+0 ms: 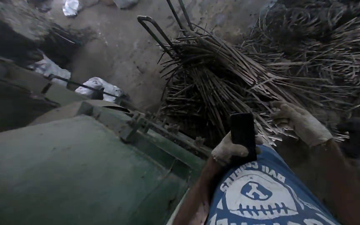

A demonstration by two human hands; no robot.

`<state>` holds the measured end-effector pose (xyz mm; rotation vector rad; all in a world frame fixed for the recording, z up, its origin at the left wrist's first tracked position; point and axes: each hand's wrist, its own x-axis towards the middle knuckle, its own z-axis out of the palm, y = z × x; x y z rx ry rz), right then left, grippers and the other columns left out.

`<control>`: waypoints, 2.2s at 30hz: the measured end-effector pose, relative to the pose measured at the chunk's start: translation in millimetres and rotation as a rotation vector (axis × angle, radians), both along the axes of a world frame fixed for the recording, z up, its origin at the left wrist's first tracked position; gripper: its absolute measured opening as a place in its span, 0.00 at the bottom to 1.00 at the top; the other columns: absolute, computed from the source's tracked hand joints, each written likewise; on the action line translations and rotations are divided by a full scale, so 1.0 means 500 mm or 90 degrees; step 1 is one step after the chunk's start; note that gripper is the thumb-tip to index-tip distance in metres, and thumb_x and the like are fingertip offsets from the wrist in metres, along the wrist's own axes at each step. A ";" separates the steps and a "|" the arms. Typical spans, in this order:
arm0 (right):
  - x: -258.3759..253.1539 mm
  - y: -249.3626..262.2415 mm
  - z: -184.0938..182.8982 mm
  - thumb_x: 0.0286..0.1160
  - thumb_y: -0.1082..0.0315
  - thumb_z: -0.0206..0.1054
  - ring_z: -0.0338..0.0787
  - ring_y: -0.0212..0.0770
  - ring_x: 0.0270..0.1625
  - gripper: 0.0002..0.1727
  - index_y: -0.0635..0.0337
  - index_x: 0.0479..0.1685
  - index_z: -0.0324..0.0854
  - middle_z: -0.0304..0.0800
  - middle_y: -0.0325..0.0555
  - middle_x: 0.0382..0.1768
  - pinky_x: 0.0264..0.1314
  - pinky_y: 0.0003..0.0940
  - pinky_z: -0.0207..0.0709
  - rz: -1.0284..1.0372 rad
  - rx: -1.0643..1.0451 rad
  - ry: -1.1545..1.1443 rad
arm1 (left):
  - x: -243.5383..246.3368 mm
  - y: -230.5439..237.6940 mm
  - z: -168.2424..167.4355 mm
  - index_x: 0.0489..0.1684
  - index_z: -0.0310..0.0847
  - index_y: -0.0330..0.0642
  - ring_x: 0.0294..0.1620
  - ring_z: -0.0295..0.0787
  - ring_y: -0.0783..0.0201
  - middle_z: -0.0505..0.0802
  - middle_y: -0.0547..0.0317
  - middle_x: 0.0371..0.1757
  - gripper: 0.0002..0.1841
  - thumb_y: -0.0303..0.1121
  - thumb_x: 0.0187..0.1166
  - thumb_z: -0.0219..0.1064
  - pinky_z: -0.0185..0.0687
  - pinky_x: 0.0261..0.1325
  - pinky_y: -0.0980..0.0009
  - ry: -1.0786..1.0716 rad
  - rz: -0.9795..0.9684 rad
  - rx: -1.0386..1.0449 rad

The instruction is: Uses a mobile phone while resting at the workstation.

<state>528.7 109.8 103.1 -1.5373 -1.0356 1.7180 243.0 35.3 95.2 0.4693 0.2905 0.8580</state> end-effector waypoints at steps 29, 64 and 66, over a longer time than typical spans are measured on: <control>0.005 -0.097 -0.165 0.94 0.46 0.43 0.91 0.42 0.41 0.27 0.48 0.78 0.73 0.92 0.50 0.50 0.46 0.42 0.85 -0.173 -0.129 0.020 | -0.015 -0.016 -0.013 0.69 0.72 0.35 0.55 0.94 0.49 0.93 0.42 0.55 0.35 0.22 0.55 0.79 0.89 0.61 0.49 0.094 0.093 -0.043; -0.220 -0.090 0.090 0.70 0.46 0.77 0.93 0.37 0.50 0.35 0.31 0.80 0.72 0.91 0.36 0.56 0.50 0.50 0.90 0.125 0.177 -0.308 | 0.001 -0.014 0.026 0.76 0.77 0.56 0.62 0.90 0.70 0.93 0.63 0.61 0.40 0.72 0.84 0.35 0.88 0.65 0.66 0.425 0.136 -0.090; -0.212 -0.091 0.081 0.81 0.61 0.66 0.94 0.39 0.46 0.27 0.34 0.80 0.74 0.92 0.38 0.56 0.44 0.47 0.92 0.109 0.183 -0.254 | 0.000 -0.015 0.020 0.76 0.77 0.56 0.61 0.90 0.70 0.93 0.63 0.60 0.39 0.72 0.85 0.35 0.89 0.64 0.66 0.438 0.144 -0.091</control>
